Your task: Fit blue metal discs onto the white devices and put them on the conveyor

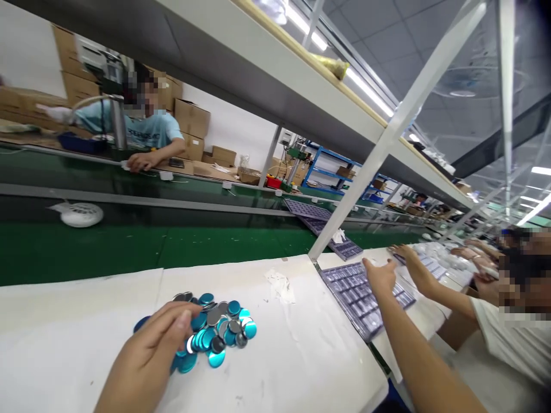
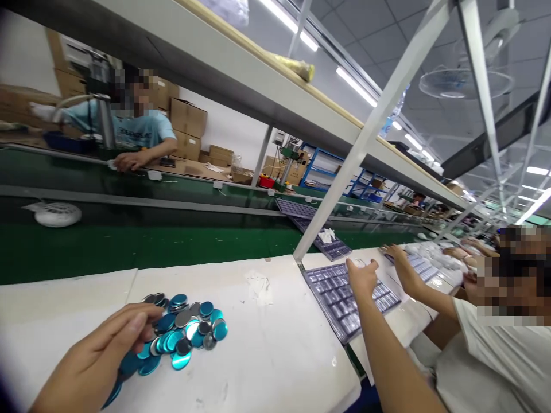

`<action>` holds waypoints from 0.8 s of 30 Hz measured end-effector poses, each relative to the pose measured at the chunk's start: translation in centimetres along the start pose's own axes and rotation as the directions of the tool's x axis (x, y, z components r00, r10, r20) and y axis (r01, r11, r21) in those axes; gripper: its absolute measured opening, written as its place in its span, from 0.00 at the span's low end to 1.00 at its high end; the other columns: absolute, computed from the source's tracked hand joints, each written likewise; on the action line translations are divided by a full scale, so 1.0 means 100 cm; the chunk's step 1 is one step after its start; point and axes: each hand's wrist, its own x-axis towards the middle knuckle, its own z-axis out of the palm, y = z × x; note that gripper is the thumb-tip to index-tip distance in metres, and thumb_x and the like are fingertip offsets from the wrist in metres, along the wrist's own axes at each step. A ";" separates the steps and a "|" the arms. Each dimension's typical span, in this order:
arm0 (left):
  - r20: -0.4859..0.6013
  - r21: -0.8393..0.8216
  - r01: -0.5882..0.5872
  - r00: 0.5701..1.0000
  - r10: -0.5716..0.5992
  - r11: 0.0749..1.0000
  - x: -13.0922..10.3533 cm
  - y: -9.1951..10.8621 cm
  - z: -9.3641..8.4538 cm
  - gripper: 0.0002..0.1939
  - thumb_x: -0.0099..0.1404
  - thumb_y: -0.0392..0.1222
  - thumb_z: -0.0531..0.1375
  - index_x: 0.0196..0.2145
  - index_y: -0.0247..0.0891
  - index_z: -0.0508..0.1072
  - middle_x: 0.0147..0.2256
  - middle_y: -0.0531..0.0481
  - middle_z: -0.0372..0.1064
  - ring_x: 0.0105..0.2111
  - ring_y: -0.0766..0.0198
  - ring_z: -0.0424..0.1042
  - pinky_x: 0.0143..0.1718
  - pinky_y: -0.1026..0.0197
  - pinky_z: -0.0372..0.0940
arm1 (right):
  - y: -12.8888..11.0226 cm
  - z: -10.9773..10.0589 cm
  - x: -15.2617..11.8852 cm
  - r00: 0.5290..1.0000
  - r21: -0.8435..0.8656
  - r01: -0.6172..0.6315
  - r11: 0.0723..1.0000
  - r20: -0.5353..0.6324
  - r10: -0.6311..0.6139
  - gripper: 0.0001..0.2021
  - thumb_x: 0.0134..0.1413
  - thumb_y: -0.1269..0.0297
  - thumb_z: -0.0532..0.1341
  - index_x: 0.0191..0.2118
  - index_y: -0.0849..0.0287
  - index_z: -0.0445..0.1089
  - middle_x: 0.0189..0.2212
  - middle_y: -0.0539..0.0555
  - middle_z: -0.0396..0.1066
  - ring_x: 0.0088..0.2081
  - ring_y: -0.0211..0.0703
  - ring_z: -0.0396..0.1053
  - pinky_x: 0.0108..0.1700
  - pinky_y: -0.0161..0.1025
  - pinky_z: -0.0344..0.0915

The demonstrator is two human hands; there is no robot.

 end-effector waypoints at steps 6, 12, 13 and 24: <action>0.198 -0.201 0.206 0.966 -0.166 0.958 -0.019 0.014 0.020 0.21 0.63 0.58 0.61 0.43 0.39 0.80 0.33 0.44 0.77 0.31 0.55 0.74 0.36 0.58 0.70 | -0.064 0.028 -0.182 0.739 0.646 0.163 0.746 0.421 -0.526 0.43 0.44 0.56 0.68 0.65 0.55 0.50 0.49 0.60 0.70 0.49 0.54 0.72 0.49 0.48 0.69; 0.247 -0.626 0.368 0.930 -0.272 0.688 -0.014 0.024 0.024 0.16 0.70 0.48 0.56 0.50 0.39 0.73 0.44 0.40 0.75 0.35 0.53 0.75 0.32 0.55 0.72 | -0.114 0.048 -0.294 0.370 0.766 0.102 0.635 0.563 -0.738 0.41 0.42 0.58 0.70 0.62 0.52 0.54 0.50 0.57 0.68 0.49 0.52 0.69 0.50 0.47 0.68; 0.224 -0.633 0.365 0.931 -0.290 0.683 -0.012 0.025 0.022 0.15 0.70 0.48 0.55 0.49 0.38 0.73 0.41 0.41 0.75 0.32 0.56 0.74 0.29 0.57 0.71 | -0.115 0.052 -0.289 0.364 0.734 0.155 0.661 0.580 -0.729 0.35 0.47 0.57 0.68 0.60 0.54 0.56 0.49 0.57 0.69 0.48 0.50 0.69 0.50 0.46 0.68; 0.184 -0.479 0.352 0.936 -0.300 0.804 -0.007 0.014 0.013 0.22 0.65 0.61 0.59 0.44 0.39 0.70 0.24 0.52 0.68 0.21 0.64 0.61 0.20 0.63 0.61 | -0.098 0.068 -0.245 0.216 0.298 0.588 0.752 0.838 -0.501 0.08 0.52 0.70 0.64 0.40 0.60 0.73 0.40 0.59 0.70 0.44 0.56 0.67 0.45 0.48 0.63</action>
